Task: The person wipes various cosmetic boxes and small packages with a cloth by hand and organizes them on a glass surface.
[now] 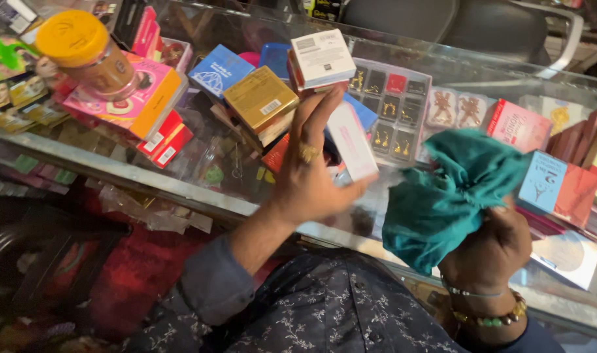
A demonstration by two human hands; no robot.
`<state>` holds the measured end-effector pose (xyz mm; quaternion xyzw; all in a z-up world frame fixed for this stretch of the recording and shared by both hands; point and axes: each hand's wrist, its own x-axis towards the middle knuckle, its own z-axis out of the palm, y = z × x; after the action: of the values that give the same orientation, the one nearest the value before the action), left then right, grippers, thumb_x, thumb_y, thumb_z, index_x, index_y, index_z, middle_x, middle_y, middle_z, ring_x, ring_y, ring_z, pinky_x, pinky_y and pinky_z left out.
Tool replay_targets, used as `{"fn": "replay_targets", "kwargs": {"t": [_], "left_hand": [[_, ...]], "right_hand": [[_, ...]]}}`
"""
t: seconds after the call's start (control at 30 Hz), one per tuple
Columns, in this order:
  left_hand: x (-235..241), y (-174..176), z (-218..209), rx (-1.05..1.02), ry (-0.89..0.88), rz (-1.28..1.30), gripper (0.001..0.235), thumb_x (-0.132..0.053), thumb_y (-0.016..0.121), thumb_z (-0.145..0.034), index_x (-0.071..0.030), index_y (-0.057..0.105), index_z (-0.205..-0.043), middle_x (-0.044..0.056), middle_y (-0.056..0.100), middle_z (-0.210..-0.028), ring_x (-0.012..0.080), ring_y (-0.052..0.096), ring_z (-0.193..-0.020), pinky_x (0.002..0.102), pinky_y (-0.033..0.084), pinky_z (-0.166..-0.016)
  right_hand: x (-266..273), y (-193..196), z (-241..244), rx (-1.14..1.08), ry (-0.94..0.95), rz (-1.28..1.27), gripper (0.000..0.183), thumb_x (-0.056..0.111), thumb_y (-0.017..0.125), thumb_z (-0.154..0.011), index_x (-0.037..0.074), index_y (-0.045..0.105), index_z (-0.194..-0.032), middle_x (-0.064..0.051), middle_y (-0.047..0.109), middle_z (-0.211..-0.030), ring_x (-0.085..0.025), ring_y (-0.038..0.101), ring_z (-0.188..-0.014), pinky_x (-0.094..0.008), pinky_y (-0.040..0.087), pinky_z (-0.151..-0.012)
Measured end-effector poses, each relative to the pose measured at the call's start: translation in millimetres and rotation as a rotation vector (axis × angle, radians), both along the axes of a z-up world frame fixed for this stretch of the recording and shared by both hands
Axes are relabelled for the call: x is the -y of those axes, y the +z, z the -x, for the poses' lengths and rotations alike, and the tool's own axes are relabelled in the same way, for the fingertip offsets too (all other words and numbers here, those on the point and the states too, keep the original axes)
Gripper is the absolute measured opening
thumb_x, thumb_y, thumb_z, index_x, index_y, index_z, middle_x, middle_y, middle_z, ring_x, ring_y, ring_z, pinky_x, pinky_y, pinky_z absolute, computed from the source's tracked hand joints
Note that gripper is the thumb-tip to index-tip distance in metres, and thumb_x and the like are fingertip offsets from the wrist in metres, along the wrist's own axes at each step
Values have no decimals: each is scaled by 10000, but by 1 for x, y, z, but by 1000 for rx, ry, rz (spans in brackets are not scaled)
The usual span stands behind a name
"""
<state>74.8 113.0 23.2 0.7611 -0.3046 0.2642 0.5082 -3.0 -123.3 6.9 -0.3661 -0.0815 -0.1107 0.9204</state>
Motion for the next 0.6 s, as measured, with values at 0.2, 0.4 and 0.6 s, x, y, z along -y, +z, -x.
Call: {"fn": "replay_targets", "kwargs": {"t": [0.2, 0.4, 0.6], "left_hand": [[48, -30, 52, -765, -673, 888, 796, -562, 565, -1081, 15, 368, -1591, 125, 474, -1542, 215, 470, -1375, 366, 344, -1186], [58, -77, 61, -808, -797, 968, 800, -532, 505, -1059, -59, 268, -1660, 109, 413, -1608, 196, 416, -1479, 370, 302, -1257], [64, -113, 58, -959, -639, 928, 787, -498, 520, -1030, -62, 248, -1625, 21, 406, -1625, 135, 429, -1485, 324, 338, -1246]], "right_hand": [[-43, 28, -7, 476, -327, 1285, 557, 123, 461, -967, -93, 371, -1472, -293, 379, -1552, -417, 329, -1486, -514, 234, -1239], [-66, 61, -34, -143, -204, 973, 490, 173, 465, -1027, -21, 507, -1475, -284, 524, -1475, -463, 446, -1376, -491, 343, -1176], [-59, 30, -12, 497, -321, 1476, 490, 131, 525, -1009, 20, 466, -1482, -226, 438, -1590, -400, 364, -1542, -469, 262, -1298]]}}
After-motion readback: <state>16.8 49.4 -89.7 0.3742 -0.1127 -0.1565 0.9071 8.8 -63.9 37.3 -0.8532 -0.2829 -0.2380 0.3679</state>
